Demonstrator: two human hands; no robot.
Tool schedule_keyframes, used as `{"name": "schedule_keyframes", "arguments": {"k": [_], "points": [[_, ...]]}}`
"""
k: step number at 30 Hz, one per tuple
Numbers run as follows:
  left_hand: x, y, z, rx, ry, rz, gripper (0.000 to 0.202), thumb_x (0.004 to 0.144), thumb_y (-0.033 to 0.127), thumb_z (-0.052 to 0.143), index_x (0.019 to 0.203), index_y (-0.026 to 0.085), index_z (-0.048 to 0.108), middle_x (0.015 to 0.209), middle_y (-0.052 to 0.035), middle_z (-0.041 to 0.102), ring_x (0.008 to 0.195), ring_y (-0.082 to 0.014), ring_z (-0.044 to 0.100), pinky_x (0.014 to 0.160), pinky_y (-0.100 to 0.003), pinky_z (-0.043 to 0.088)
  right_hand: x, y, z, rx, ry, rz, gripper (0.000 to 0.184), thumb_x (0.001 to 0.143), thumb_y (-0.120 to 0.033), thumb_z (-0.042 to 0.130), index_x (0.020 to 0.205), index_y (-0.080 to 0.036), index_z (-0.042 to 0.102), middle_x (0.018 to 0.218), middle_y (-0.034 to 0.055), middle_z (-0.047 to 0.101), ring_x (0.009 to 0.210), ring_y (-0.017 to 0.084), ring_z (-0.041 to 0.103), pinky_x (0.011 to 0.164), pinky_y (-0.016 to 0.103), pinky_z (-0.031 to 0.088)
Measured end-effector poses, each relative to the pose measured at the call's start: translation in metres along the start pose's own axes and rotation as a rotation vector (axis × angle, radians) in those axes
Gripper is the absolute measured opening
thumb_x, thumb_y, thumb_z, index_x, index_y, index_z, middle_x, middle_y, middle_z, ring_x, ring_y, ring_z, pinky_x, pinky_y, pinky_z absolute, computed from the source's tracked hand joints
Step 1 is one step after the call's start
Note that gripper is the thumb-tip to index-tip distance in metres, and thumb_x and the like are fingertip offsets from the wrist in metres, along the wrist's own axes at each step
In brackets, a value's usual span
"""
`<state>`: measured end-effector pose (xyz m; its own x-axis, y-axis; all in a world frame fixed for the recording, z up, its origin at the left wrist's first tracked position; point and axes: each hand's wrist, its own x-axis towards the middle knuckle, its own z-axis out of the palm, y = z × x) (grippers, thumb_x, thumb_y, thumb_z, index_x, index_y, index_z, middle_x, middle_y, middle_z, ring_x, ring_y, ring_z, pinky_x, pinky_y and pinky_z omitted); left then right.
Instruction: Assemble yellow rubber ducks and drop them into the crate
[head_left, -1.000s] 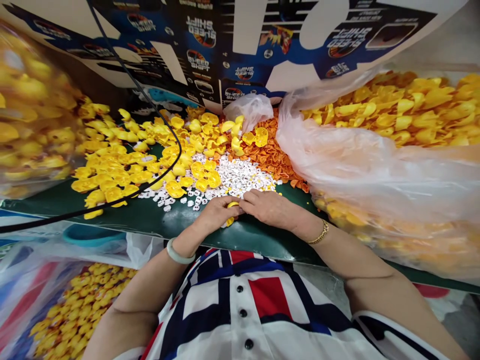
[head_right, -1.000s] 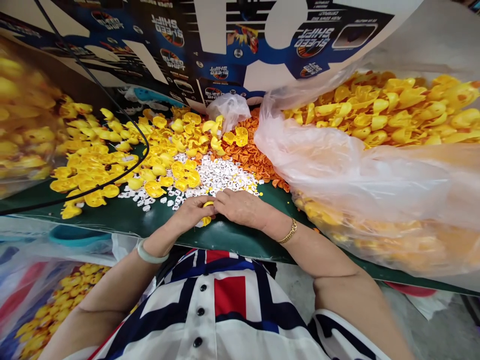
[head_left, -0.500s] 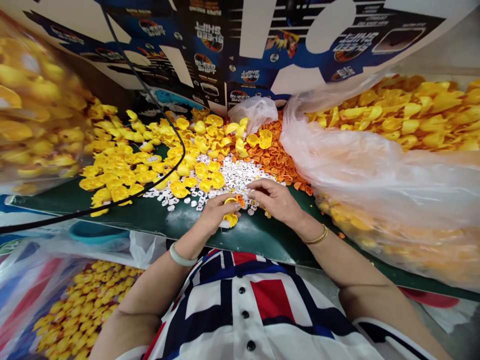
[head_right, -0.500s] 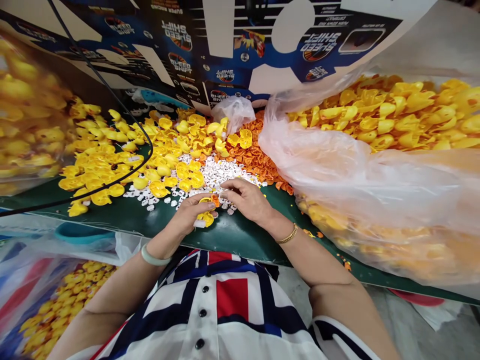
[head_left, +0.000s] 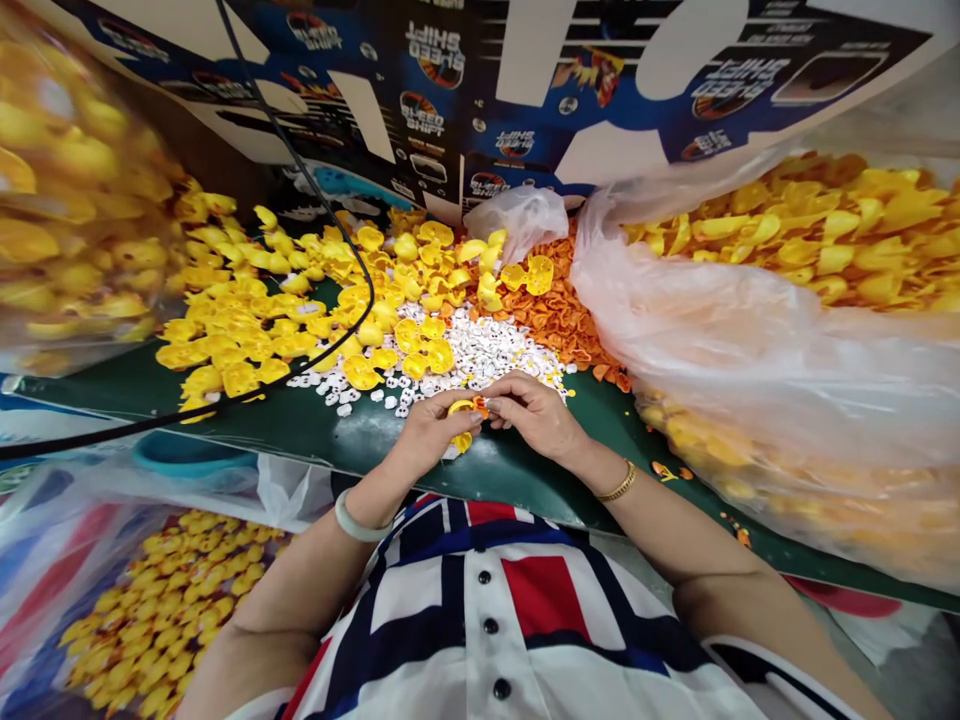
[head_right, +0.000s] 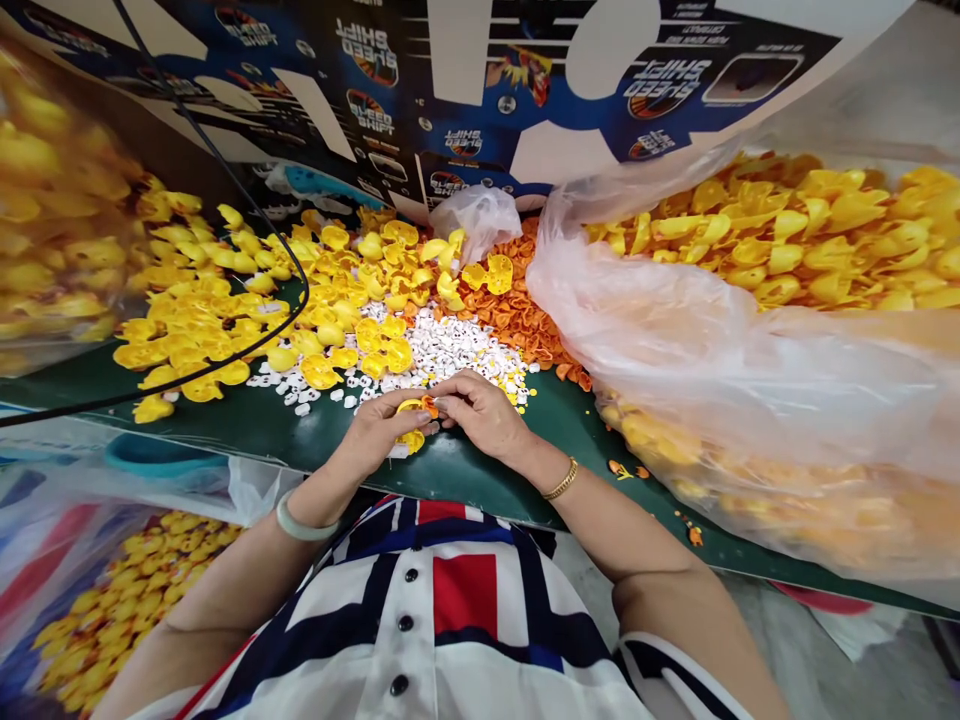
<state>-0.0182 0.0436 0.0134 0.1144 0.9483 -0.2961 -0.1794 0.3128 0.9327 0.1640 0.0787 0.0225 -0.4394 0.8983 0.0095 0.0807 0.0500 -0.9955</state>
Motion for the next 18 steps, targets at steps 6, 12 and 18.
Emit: {"name": "schedule_keyframes", "arguments": {"k": [6,12,18], "points": [[-0.002,-0.007,-0.002,0.131,0.049,0.154,0.03,0.076,0.03,0.074,0.104,0.019,0.076,0.087,-0.0035,0.074,0.074,-0.0171,0.067,0.073,-0.029,0.052,0.002,0.003,0.004,0.014,0.04,0.031,0.017,0.088,-0.034,0.063,0.098,-0.02,0.066,0.087,0.0017,0.063,0.063,0.011,0.064,0.059,0.026,0.058],[0.003,-0.002,-0.006,-0.013,-0.01,-0.006,0.032,0.069,0.029,0.08,0.097,0.016,0.075,0.073,-0.0032,0.072,0.065,-0.0171,0.067,0.064,-0.027,0.051,0.008,0.002,0.002,-0.249,0.011,-0.078,0.011,0.09,-0.029,0.06,0.093,-0.02,0.066,0.088,0.0028,0.064,0.067,0.012,0.061,0.063,0.027,0.054],[0.006,0.003,0.0,-0.378,0.064,-0.133,0.031,0.065,0.027,0.081,0.092,0.014,0.072,0.075,-0.0031,0.071,0.056,-0.014,0.064,0.056,-0.025,0.05,0.006,0.013,0.01,-0.293,0.098,-0.281,0.029,0.094,-0.041,0.061,0.116,-0.022,0.062,0.097,0.0053,0.062,0.078,0.016,0.061,0.066,0.03,0.054]]}}
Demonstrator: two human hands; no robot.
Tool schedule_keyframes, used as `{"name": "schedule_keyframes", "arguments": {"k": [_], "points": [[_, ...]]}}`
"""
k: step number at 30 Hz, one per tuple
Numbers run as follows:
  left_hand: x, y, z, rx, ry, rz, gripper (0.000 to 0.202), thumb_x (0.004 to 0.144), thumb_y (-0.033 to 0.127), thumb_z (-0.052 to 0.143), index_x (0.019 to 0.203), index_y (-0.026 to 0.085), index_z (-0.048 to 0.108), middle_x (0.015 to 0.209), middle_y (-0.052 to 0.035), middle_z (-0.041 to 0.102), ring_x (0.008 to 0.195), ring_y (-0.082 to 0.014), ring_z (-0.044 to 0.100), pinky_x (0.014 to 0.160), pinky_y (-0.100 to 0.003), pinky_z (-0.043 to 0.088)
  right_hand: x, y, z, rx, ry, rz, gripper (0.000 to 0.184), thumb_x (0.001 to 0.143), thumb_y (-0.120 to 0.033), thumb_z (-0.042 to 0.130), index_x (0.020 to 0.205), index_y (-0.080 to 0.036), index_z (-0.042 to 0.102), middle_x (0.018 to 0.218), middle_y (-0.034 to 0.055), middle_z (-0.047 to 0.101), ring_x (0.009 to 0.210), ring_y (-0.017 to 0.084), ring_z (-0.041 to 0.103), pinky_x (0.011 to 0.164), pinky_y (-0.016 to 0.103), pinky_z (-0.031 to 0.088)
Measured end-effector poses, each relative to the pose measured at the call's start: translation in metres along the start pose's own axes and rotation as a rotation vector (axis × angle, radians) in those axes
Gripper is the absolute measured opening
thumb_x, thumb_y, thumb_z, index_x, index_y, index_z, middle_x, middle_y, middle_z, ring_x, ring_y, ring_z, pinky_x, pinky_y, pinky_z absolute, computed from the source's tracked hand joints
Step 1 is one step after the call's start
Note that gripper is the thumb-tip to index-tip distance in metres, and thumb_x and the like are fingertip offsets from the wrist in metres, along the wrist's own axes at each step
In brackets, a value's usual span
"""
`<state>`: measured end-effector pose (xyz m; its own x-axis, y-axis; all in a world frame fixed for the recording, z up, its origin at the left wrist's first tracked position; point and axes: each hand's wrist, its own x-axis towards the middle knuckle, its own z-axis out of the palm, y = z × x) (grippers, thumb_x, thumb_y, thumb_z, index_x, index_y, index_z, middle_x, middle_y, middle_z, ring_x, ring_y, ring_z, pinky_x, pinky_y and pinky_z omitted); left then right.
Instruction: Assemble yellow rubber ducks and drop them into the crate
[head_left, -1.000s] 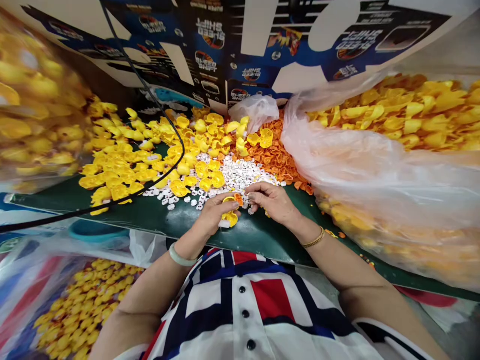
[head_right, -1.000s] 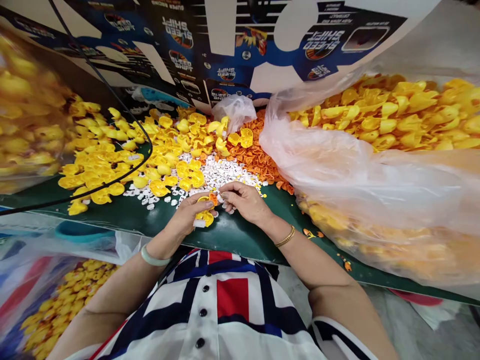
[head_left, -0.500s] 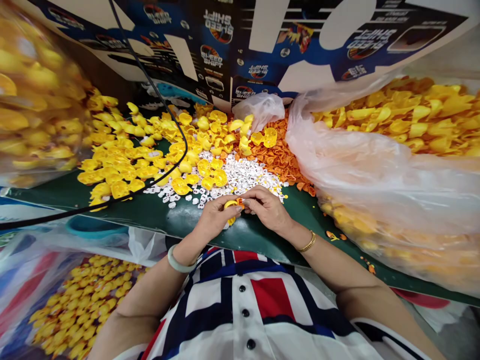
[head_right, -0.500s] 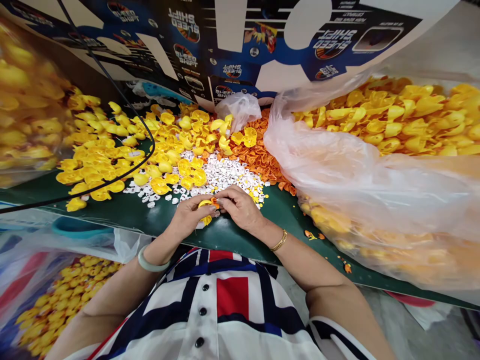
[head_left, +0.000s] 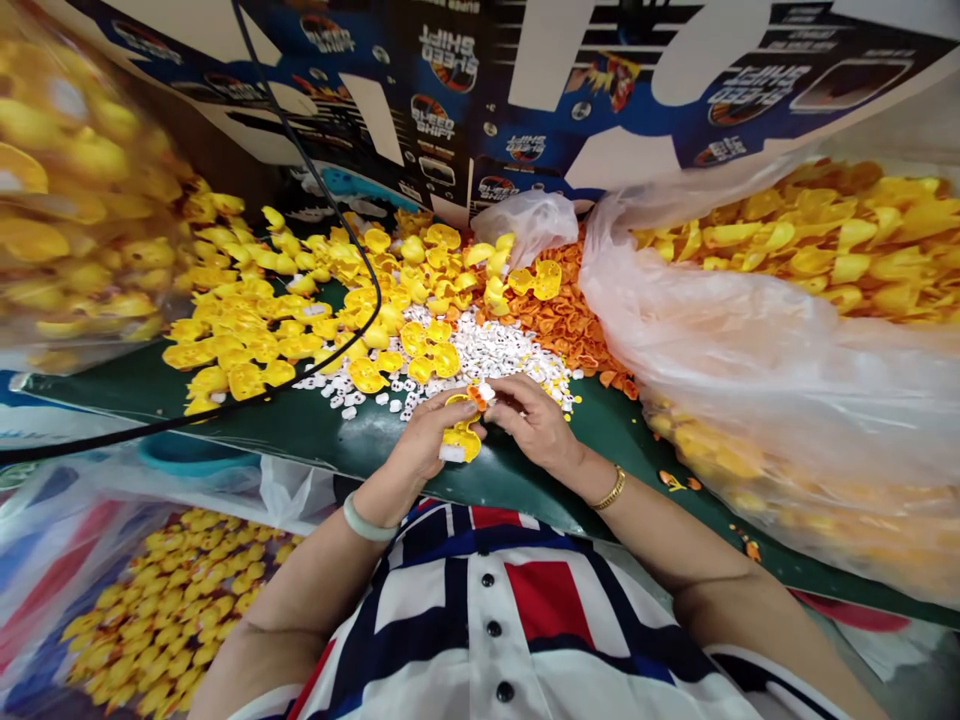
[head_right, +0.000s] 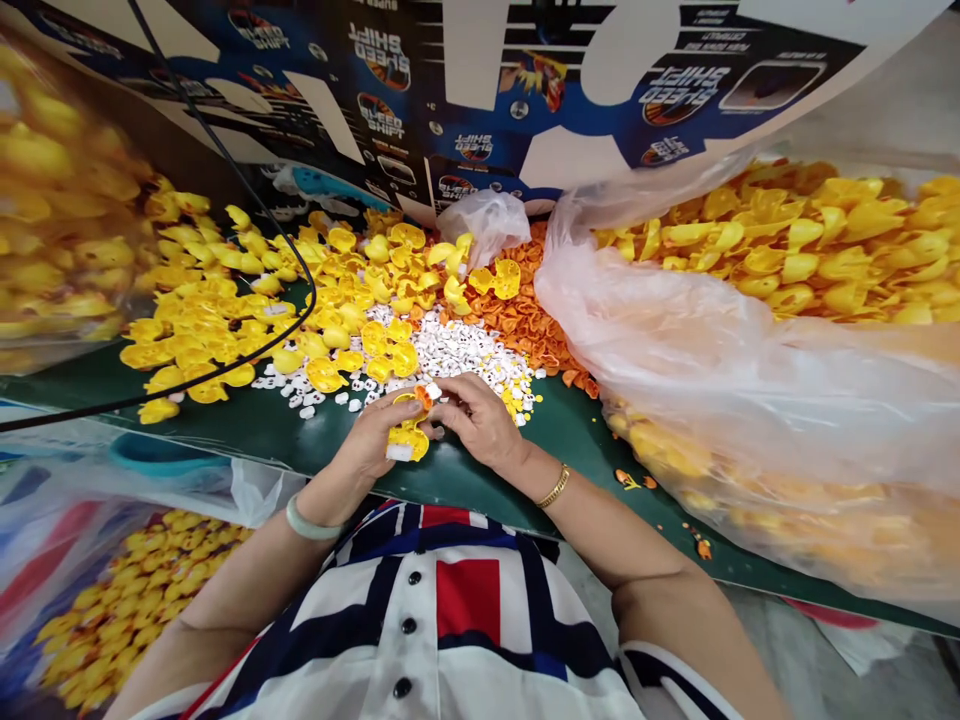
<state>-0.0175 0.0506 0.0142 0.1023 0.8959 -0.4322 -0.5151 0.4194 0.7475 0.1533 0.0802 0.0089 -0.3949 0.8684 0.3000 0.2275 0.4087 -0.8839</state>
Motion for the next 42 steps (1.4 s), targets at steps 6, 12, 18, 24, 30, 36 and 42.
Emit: {"name": "schedule_keyframes", "arguments": {"k": [6,12,18,24,30,36,42], "points": [[0.0,-0.005,-0.003,0.001,-0.059,-0.055,0.034,0.068,0.036,0.081,0.091,0.014,0.069,0.072,-0.0035,0.069,0.054,-0.0155,0.064,0.051,-0.025,0.048,0.008,0.009,-0.013,-0.404,-0.053,-0.331,0.035,0.099,-0.04,0.054,0.125,-0.017,0.057,0.091,0.0075,0.062,0.078,0.019,0.058,0.069,0.033,0.052],[0.002,0.002,-0.008,0.117,0.074,0.098,0.051,0.069,0.059,0.076,0.093,0.015,0.067,0.071,-0.0024,0.066,0.058,-0.016,0.061,0.056,-0.028,0.049,0.016,-0.011,-0.035,-0.792,-0.318,-0.477,0.033,0.102,-0.041,0.046,0.115,-0.014,0.059,0.092,0.0097,0.065,0.079,0.019,0.059,0.061,0.029,0.045],[0.007,-0.001,-0.009,0.302,0.098,0.233,0.05,0.074,0.065,0.068,0.077,0.015,0.068,0.07,-0.0032,0.065,0.062,-0.0152,0.057,0.058,-0.026,0.045,0.015,-0.029,-0.025,-0.952,-0.484,-0.394,0.028,0.101,-0.039,0.047,0.104,-0.015,0.061,0.09,0.0097,0.064,0.075,0.019,0.057,0.057,0.029,0.039],[0.003,-0.007,-0.008,0.195,0.017,0.13,0.052,0.081,0.064,0.063,0.09,0.014,0.073,0.077,-0.0072,0.071,0.068,-0.0195,0.063,0.062,-0.029,0.048,0.013,-0.018,-0.022,-0.822,-0.449,-0.317,0.036,0.103,-0.044,0.043,0.117,-0.015,0.059,0.094,0.0106,0.064,0.076,0.021,0.059,0.058,0.03,0.042],[-0.009,-0.01,-0.016,0.12,-0.047,0.099,0.046,0.078,0.044,0.075,0.115,0.016,0.072,0.1,-0.0087,0.074,0.085,-0.0216,0.069,0.076,-0.031,0.054,0.004,-0.008,-0.018,-0.781,-0.396,-0.335,0.04,0.104,-0.046,0.038,0.125,-0.015,0.053,0.097,0.0113,0.063,0.081,0.021,0.06,0.062,0.031,0.048],[-0.013,-0.01,-0.012,0.08,0.03,0.027,0.031,0.073,0.04,0.074,0.093,0.016,0.074,0.079,-0.0055,0.071,0.058,-0.0177,0.063,0.053,-0.029,0.053,-0.005,-0.005,-0.01,-0.72,-0.411,-0.362,0.042,0.105,-0.042,0.031,0.132,-0.013,0.046,0.097,0.0119,0.062,0.079,0.021,0.059,0.062,0.032,0.051],[-0.031,-0.016,-0.02,0.11,-0.265,-0.194,0.046,0.08,0.044,0.07,0.12,0.021,0.068,0.087,-0.01,0.073,0.058,-0.0217,0.068,0.054,-0.031,0.052,-0.045,-0.01,-0.002,-0.552,-0.342,-0.291,0.046,0.105,-0.044,0.032,0.136,-0.013,0.044,0.102,0.0136,0.063,0.088,0.022,0.062,0.071,0.033,0.055]]}}
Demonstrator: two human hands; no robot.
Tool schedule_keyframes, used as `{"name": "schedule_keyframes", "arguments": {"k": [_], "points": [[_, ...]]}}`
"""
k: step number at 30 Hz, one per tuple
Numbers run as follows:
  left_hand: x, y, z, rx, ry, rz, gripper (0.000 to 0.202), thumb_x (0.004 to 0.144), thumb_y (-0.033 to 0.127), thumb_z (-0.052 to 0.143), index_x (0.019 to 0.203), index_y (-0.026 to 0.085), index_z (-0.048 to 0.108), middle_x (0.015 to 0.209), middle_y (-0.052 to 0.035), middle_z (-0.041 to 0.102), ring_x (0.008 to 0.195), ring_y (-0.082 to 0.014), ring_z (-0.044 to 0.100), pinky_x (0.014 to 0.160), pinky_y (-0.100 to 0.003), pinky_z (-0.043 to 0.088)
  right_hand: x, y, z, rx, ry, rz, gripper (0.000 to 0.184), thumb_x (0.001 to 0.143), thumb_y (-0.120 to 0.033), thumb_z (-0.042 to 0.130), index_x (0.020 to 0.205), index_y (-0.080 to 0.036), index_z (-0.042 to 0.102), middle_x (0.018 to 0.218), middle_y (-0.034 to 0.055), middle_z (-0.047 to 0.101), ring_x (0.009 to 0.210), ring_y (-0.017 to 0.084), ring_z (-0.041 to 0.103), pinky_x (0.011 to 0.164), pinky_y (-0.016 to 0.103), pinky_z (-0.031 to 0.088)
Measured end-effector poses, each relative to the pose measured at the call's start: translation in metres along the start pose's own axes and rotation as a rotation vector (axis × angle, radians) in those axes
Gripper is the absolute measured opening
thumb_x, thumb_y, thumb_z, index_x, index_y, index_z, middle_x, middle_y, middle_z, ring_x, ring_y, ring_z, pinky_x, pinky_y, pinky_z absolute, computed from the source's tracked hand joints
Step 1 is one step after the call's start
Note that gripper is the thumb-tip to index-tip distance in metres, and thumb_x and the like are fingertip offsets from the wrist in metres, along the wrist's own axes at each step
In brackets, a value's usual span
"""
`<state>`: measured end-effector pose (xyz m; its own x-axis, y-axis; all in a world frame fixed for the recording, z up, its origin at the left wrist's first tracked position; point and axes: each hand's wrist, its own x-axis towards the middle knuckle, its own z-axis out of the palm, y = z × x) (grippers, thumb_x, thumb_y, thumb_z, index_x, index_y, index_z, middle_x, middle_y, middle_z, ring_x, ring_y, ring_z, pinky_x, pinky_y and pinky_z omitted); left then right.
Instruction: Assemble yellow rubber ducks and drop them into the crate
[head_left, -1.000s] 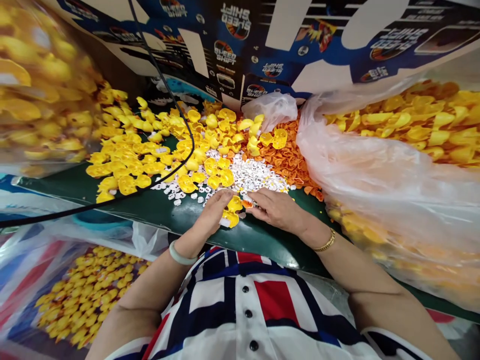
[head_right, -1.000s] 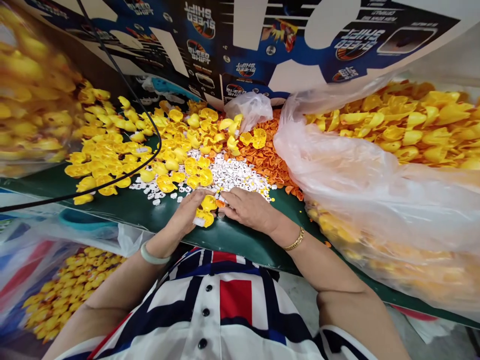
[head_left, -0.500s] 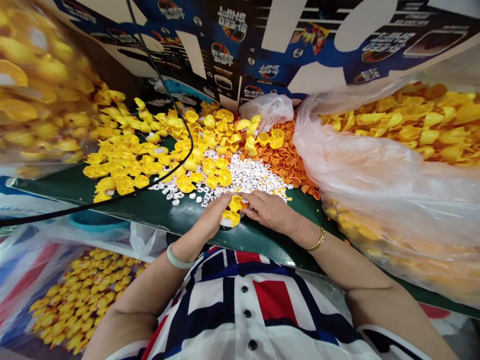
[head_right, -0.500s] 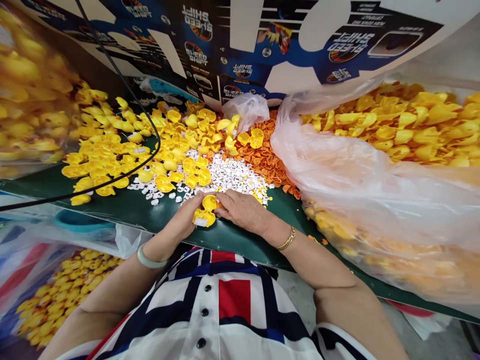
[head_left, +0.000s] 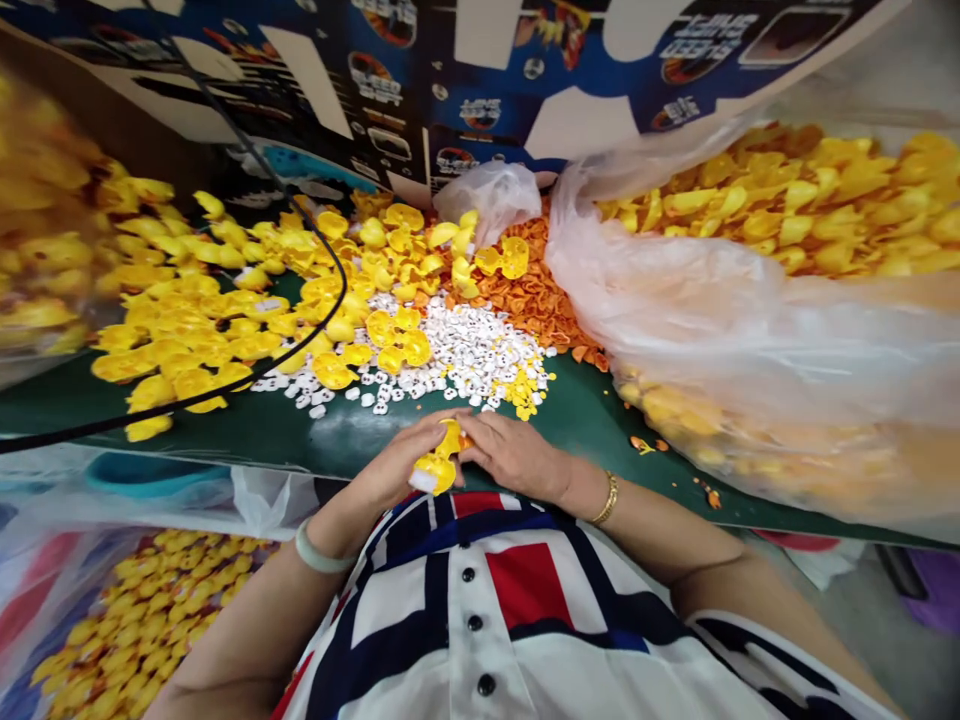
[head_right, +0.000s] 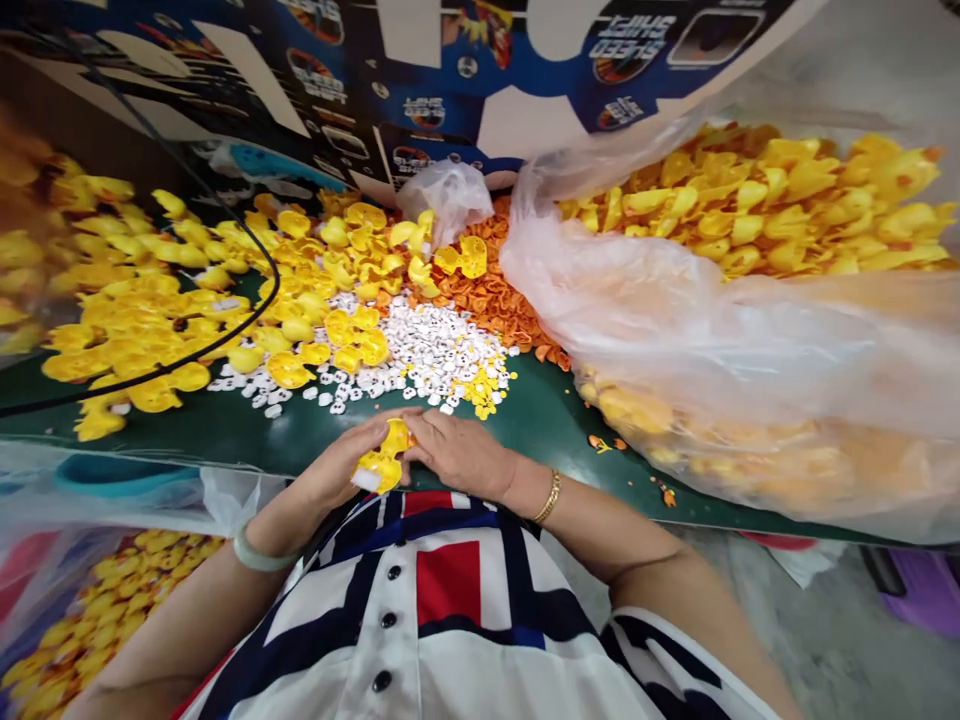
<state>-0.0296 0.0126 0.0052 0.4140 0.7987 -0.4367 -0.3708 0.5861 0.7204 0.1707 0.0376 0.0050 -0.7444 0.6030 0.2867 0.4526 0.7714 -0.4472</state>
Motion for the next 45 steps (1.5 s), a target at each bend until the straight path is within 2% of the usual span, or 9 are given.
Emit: {"name": "schedule_keyframes", "arguments": {"k": [6,9,12,18,25,31,37,41,45], "points": [[0.004,0.006,-0.005,-0.168,0.089,0.126,0.055,0.081,0.039,0.067,0.132,0.02,0.056,0.08,-0.0065,0.068,0.059,-0.0179,0.064,0.055,-0.028,0.051,-0.045,0.025,-0.017,0.095,0.244,0.356,0.02,0.101,-0.029,0.047,0.11,-0.021,0.064,0.096,0.0074,0.066,0.091,0.02,0.063,0.082,0.035,0.052],[0.018,0.015,-0.003,-0.182,0.105,0.191,0.051,0.081,0.037,0.067,0.127,0.018,0.057,0.077,-0.0052,0.066,0.058,-0.0172,0.063,0.054,-0.028,0.051,-0.062,0.042,-0.028,-0.023,0.176,0.418,0.017,0.1,-0.026,0.05,0.102,-0.022,0.066,0.095,0.0065,0.064,0.09,0.019,0.063,0.079,0.032,0.051],[0.033,0.018,0.003,-0.179,0.073,0.219,0.044,0.08,0.039,0.067,0.117,0.018,0.059,0.077,-0.0053,0.065,0.057,-0.0181,0.063,0.052,-0.028,0.05,-0.066,0.045,-0.026,-0.17,0.023,0.417,0.017,0.099,-0.031,0.053,0.103,-0.021,0.067,0.097,0.0072,0.064,0.088,0.02,0.063,0.073,0.03,0.05],[0.052,0.021,0.024,-0.205,0.112,0.22,0.042,0.079,0.044,0.069,0.11,0.018,0.059,0.076,-0.0043,0.065,0.064,-0.0182,0.065,0.059,-0.03,0.053,-0.056,0.047,-0.017,-0.299,-0.082,0.37,0.026,0.102,-0.03,0.046,0.095,-0.018,0.068,0.089,0.0086,0.063,0.08,0.02,0.06,0.067,0.029,0.048],[0.059,0.023,0.038,-0.265,0.247,0.29,0.044,0.077,0.047,0.072,0.107,0.016,0.062,0.08,-0.0033,0.065,0.068,-0.0157,0.064,0.061,-0.027,0.052,-0.029,0.03,-0.024,-0.104,0.134,0.173,0.026,0.101,-0.03,0.044,0.1,-0.022,0.068,0.091,0.008,0.065,0.083,0.019,0.06,0.071,0.031,0.048],[0.059,0.015,0.042,-0.295,0.313,0.301,0.039,0.078,0.043,0.072,0.104,0.015,0.064,0.084,-0.0027,0.067,0.07,-0.0146,0.064,0.062,-0.025,0.05,-0.006,0.015,-0.013,-0.161,0.056,-0.044,0.031,0.103,-0.026,0.037,0.101,-0.022,0.068,0.082,0.0063,0.062,0.079,0.02,0.055,0.069,0.033,0.047],[0.055,0.021,0.044,-0.395,0.357,0.252,0.028,0.079,0.037,0.072,0.095,0.017,0.062,0.082,-0.0015,0.067,0.068,-0.0139,0.064,0.059,-0.025,0.05,-0.009,0.022,-0.002,-0.32,0.006,-0.143,0.036,0.104,-0.02,0.031,0.121,-0.016,0.062,0.091,0.0091,0.066,0.083,0.023,0.056,0.069,0.037,0.05],[0.048,0.023,0.044,-0.482,0.426,0.28,0.024,0.082,0.035,0.069,0.095,0.017,0.06,0.08,-0.0013,0.066,0.068,-0.0142,0.064,0.064,-0.026,0.052,-0.015,0.016,0.007,-0.137,-0.003,-0.045,0.037,0.104,-0.025,0.034,0.134,-0.02,0.056,0.105,0.0108,0.067,0.088,0.023,0.059,0.072,0.039,0.054],[0.03,0.018,0.03,-0.493,0.424,0.301,0.028,0.087,0.041,0.064,0.1,0.016,0.06,0.079,-0.0037,0.066,0.067,-0.0155,0.064,0.064,-0.027,0.053,-0.001,0.007,0.006,0.302,0.089,0.034,0.032,0.104,-0.029,0.04,0.128,-0.022,0.06,0.104,0.0074,0.065,0.091,0.018,0.062,0.079,0.034,0.055]]}}
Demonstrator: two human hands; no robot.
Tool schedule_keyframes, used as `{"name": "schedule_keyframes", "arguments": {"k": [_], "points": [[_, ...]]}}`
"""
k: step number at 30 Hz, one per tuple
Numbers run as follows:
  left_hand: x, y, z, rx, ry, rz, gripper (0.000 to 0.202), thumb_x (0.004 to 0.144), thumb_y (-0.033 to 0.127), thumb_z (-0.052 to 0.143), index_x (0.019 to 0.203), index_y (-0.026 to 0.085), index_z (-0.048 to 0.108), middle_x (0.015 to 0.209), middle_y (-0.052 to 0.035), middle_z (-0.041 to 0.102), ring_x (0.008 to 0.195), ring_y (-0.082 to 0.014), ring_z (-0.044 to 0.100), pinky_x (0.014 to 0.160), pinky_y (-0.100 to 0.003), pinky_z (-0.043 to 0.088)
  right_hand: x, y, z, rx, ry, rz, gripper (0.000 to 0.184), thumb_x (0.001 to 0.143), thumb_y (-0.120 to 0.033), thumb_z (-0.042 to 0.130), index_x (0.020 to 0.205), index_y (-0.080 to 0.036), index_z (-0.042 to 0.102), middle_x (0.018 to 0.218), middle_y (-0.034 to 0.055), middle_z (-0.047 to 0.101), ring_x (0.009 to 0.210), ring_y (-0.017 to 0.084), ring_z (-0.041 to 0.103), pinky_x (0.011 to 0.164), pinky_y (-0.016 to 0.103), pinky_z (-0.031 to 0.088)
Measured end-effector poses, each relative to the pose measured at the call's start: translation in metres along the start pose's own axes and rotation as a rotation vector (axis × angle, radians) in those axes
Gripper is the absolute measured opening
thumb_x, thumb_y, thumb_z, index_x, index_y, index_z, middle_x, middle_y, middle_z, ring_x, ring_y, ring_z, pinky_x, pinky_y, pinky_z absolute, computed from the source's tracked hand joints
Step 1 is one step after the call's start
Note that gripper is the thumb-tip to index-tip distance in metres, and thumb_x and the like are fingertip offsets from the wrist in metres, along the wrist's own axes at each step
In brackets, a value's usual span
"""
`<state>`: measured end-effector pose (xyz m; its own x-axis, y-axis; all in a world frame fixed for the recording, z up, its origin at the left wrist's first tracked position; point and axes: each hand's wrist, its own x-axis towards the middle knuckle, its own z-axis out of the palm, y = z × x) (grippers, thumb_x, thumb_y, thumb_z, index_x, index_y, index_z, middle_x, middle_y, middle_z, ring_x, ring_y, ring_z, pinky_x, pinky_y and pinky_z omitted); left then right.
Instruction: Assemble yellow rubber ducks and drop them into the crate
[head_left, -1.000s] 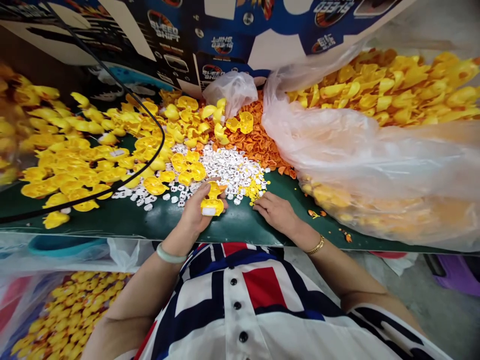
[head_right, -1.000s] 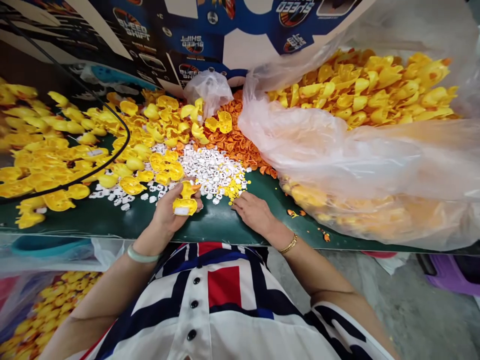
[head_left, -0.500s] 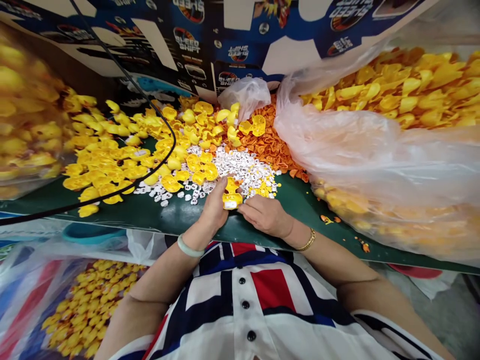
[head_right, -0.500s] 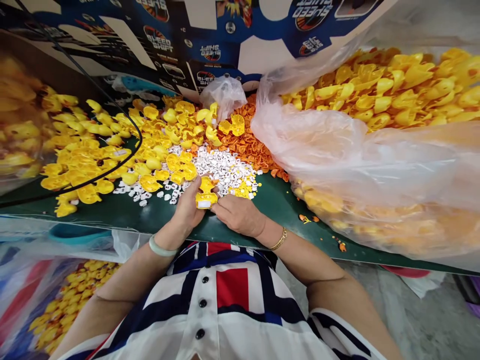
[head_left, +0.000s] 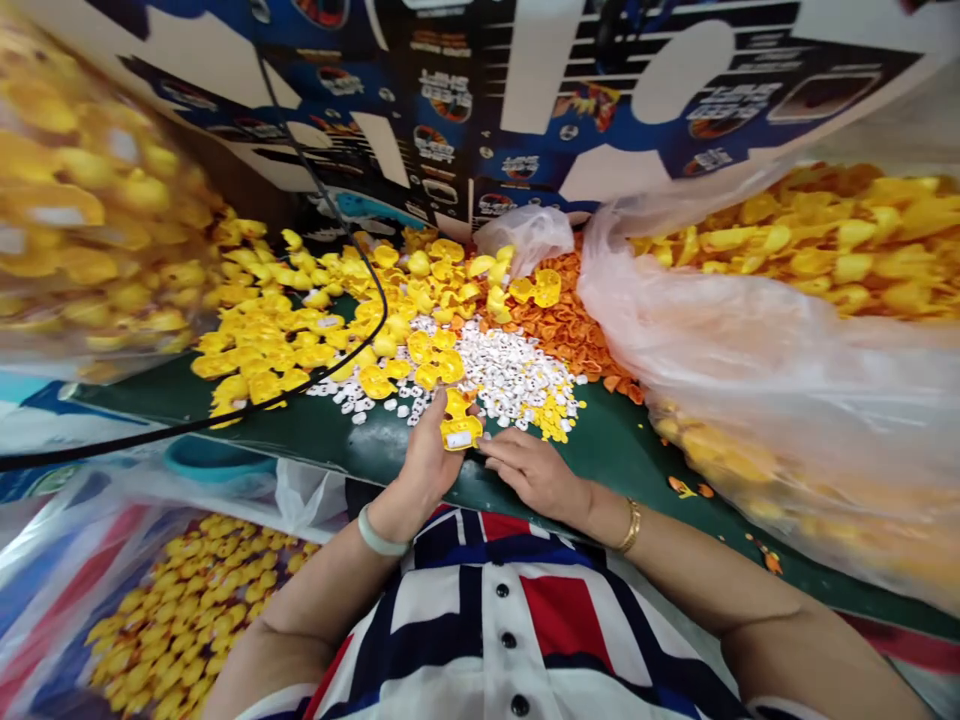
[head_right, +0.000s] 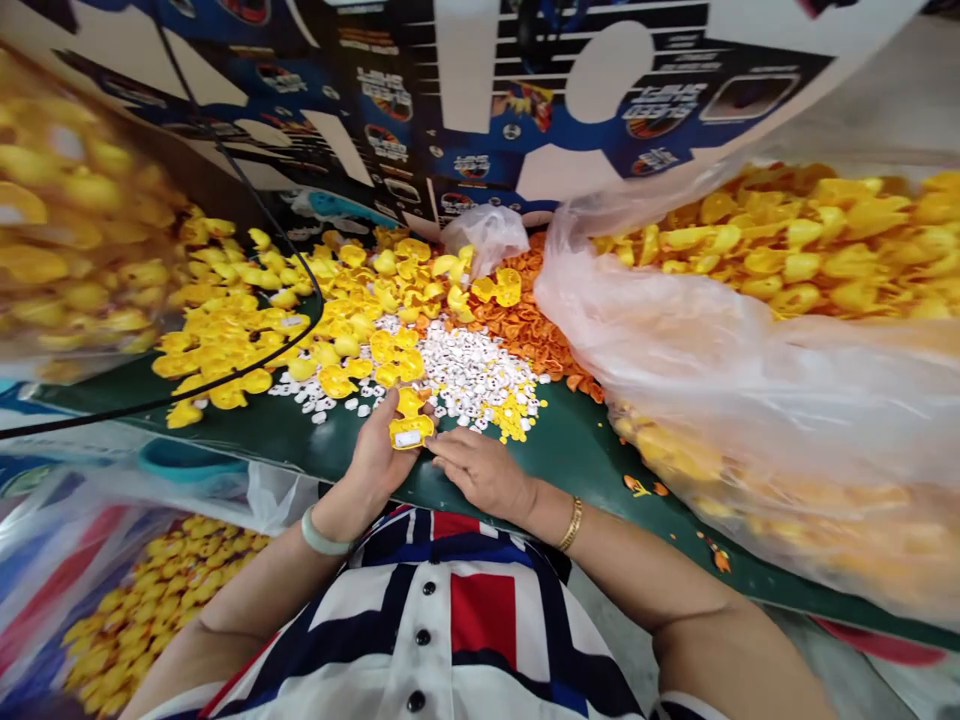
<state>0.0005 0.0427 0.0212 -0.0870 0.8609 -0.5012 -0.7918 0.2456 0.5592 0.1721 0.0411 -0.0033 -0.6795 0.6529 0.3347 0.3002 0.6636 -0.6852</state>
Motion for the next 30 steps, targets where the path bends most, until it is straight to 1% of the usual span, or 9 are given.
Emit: {"name": "schedule_keyframes", "arguments": {"k": [3,10,13,15,18,22,24,26,30], "points": [[-0.011,0.012,-0.023,0.012,0.014,0.029,0.033,0.09,0.043,0.059,0.105,0.014,0.061,0.078,-0.0064,0.066,0.066,-0.0177,0.065,0.059,-0.028,0.052,0.032,0.0,-0.009,0.115,-0.045,0.046,0.024,0.102,-0.026,0.044,0.11,-0.022,0.067,0.09,0.003,0.063,0.084,0.015,0.062,0.08,0.031,0.053],[-0.027,0.04,-0.06,-0.007,0.087,0.14,0.029,0.097,0.037,0.047,0.112,0.015,0.059,0.08,-0.0074,0.065,0.066,-0.0186,0.066,0.058,-0.028,0.053,0.117,0.014,-0.01,-0.646,-0.157,-0.113,0.019,0.097,-0.023,0.052,0.11,-0.015,0.063,0.111,0.0144,0.061,0.101,0.028,0.051,0.081,0.039,0.046],[-0.026,0.045,-0.067,-0.018,0.087,0.139,0.029,0.097,0.037,0.047,0.112,0.015,0.059,0.08,-0.0072,0.065,0.066,-0.018,0.066,0.059,-0.027,0.053,0.131,0.018,-0.009,-0.706,-0.218,-0.142,0.016,0.097,-0.018,0.049,0.099,-0.014,0.065,0.102,0.0144,0.063,0.098,0.028,0.052,0.082,0.039,0.045],[-0.024,0.049,-0.07,-0.019,0.084,0.148,0.029,0.097,0.037,0.047,0.111,0.015,0.059,0.081,-0.0075,0.065,0.066,-0.0184,0.066,0.058,-0.028,0.053,0.127,0.017,-0.014,-0.576,-0.151,-0.082,0.017,0.098,-0.022,0.05,0.096,-0.015,0.065,0.099,0.0124,0.064,0.097,0.026,0.054,0.083,0.039,0.045],[-0.021,0.058,-0.074,-0.012,0.094,0.184,0.03,0.097,0.038,0.045,0.107,0.014,0.06,0.079,-0.008,0.065,0.067,-0.0193,0.066,0.058,-0.028,0.053,0.102,0.008,-0.018,-0.099,-0.09,0.193,0.021,0.098,-0.036,0.052,0.099,-0.018,0.064,0.094,0.0063,0.066,0.086,0.02,0.06,0.077,0.033,0.048],[-0.016,0.067,-0.075,-0.004,0.024,0.212,0.032,0.096,0.043,0.045,0.103,0.016,0.06,0.079,-0.0072,0.065,0.069,-0.0197,0.067,0.058,-0.028,0.054,0.056,-0.008,-0.003,0.438,-0.347,0.607,0.032,0.096,-0.049,0.05,0.097,-0.02,0.062,0.085,0.0006,0.067,0.058,0.012,0.059,0.057,0.027,0.048],[-0.013,0.069,-0.074,0.008,-0.022,0.184,0.035,0.096,0.047,0.043,0.106,0.018,0.059,0.079,-0.0068,0.064,0.069,-0.0201,0.067,0.057,-0.029,0.053,0.042,-0.014,0.004,0.366,-0.391,0.69,0.032,0.096,-0.049,0.05,0.1,-0.02,0.063,0.082,0.001,0.067,0.059,0.013,0.061,0.057,0.027,0.049],[-0.011,0.069,-0.072,0.024,-0.033,0.163,0.038,0.097,0.049,0.04,0.109,0.018,0.058,0.078,-0.007,0.064,0.067,-0.0201,0.066,0.056,-0.029,0.053,0.038,-0.019,0.004,0.122,-0.387,0.64,0.03,0.096,-0.046,0.05,0.103,-0.02,0.064,0.085,0.0033,0.068,0.069,0.017,0.064,0.064,0.031,0.051],[-0.009,0.068,-0.069,0.037,-0.033,0.148,0.041,0.098,0.05,0.037,0.109,0.017,0.058,0.078,-0.0076,0.064,0.064,-0.0191,0.066,0.053,-0.028,0.051,0.05,-0.021,-0.008,-0.33,-0.333,0.266,0.041,0.095,-0.047,0.055,0.125,-0.019,0.059,0.112,0.0126,0.065,0.101,0.028,0.063,0.087,0.044,0.051]]}}
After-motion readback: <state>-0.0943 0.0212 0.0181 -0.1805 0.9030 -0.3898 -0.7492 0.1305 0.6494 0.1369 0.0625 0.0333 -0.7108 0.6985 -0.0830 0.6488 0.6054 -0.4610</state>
